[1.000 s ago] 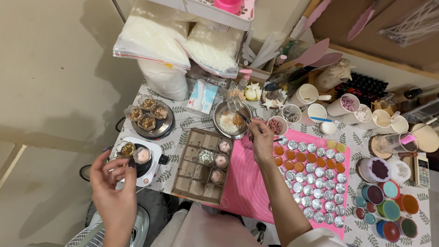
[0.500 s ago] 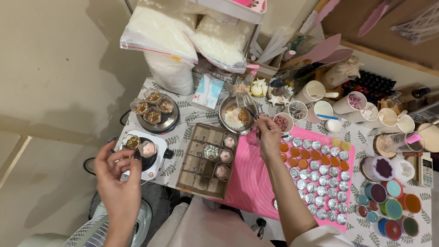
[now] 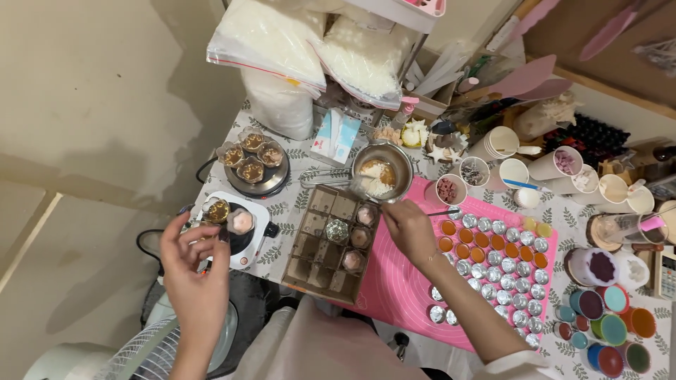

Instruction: The recorder prepares tealight candle containers by placing wicks and small decorations into tins on a workbench.

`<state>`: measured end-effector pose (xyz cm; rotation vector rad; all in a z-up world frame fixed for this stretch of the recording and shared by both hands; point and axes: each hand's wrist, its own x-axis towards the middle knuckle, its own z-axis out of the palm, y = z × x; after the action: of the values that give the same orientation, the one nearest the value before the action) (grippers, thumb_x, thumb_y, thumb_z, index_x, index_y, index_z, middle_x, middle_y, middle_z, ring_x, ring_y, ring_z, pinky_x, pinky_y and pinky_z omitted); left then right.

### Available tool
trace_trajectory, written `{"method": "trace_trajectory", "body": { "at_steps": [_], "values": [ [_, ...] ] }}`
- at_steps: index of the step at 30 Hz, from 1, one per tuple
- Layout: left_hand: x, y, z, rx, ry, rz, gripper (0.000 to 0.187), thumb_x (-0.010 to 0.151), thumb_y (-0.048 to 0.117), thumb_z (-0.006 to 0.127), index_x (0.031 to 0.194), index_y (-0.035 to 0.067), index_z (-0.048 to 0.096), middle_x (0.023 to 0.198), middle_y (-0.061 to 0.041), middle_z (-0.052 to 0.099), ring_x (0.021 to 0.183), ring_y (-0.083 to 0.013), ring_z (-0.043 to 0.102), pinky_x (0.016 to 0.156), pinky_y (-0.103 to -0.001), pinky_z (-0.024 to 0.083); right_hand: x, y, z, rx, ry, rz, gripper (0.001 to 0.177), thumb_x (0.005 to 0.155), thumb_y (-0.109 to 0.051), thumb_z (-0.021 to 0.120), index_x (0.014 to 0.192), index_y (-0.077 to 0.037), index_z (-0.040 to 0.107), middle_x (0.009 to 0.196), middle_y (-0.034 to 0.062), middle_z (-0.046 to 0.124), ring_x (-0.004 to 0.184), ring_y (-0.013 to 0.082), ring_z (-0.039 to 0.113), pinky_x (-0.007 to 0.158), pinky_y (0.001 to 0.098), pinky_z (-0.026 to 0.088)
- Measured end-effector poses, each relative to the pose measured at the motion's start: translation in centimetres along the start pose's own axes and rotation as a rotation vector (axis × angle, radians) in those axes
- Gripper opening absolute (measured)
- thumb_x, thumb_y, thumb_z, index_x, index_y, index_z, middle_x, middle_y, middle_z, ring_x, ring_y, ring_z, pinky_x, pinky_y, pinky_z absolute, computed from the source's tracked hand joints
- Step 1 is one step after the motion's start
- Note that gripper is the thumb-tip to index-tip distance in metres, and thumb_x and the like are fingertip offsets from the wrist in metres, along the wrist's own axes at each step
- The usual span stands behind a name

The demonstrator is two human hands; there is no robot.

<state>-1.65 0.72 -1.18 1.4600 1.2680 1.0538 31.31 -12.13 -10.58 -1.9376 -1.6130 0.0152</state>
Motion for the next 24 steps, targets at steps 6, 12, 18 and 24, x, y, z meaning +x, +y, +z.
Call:
{"method": "trace_trajectory", "body": {
  "at_steps": [6, 12, 18, 24],
  "values": [
    [0.1, -0.1, -0.5, 0.004, 0.004, -0.001, 0.060, 0.094, -0.003, 0.062, 0.149, 0.002, 0.038, 0.121, -0.010, 0.063, 0.095, -0.0121, 0.062, 0.089, -0.027, 0.051, -0.4, -0.4, 1.3, -0.177, -0.316, -0.270, 0.010, 0.075, -0.002, 0.065, 0.083, -0.007, 0.062, 0.080, 0.0072, 0.064, 0.080, 0.0255, 0.064, 0.065, 0.0396, 0.052],
    [0.6, -0.4, -1.6, -0.041, 0.036, 0.013, 0.062, 0.096, -0.003, 0.062, 0.151, 0.002, 0.036, 0.122, -0.010, 0.062, 0.097, -0.0119, 0.062, 0.089, -0.027, 0.051, 3.2, -3.9, 2.3, -0.300, -0.501, -0.440, 0.011, 0.073, -0.016, 0.067, 0.071, -0.006, 0.064, 0.081, 0.0095, 0.063, 0.086, 0.0279, 0.060, 0.077, 0.0387, 0.051],
    [0.8, 0.0, -3.0, -0.052, 0.068, 0.048, 0.062, 0.097, -0.004, 0.062, 0.152, 0.002, 0.034, 0.121, -0.010, 0.062, 0.098, -0.0121, 0.062, 0.090, -0.027, 0.050, 3.2, -4.4, 6.0, -0.704, -0.652, -0.539, 0.010, 0.076, -0.009, 0.066, 0.082, -0.004, 0.071, 0.090, 0.0097, 0.067, 0.093, 0.0264, 0.063, 0.073, 0.0362, 0.054],
    [0.8, -1.7, -6.2, -0.080, 0.164, 0.045, 0.062, 0.098, -0.004, 0.060, 0.154, 0.002, 0.034, 0.121, -0.011, 0.061, 0.094, -0.0110, 0.060, 0.084, -0.026, 0.050, 4.8, -8.6, -0.2, -0.121, -0.454, 0.370, 0.023, 0.088, -0.025, 0.069, 0.107, -0.015, 0.078, 0.089, 0.0098, 0.074, 0.078, 0.0283, 0.068, 0.062, 0.0405, 0.050]
  ]
}}
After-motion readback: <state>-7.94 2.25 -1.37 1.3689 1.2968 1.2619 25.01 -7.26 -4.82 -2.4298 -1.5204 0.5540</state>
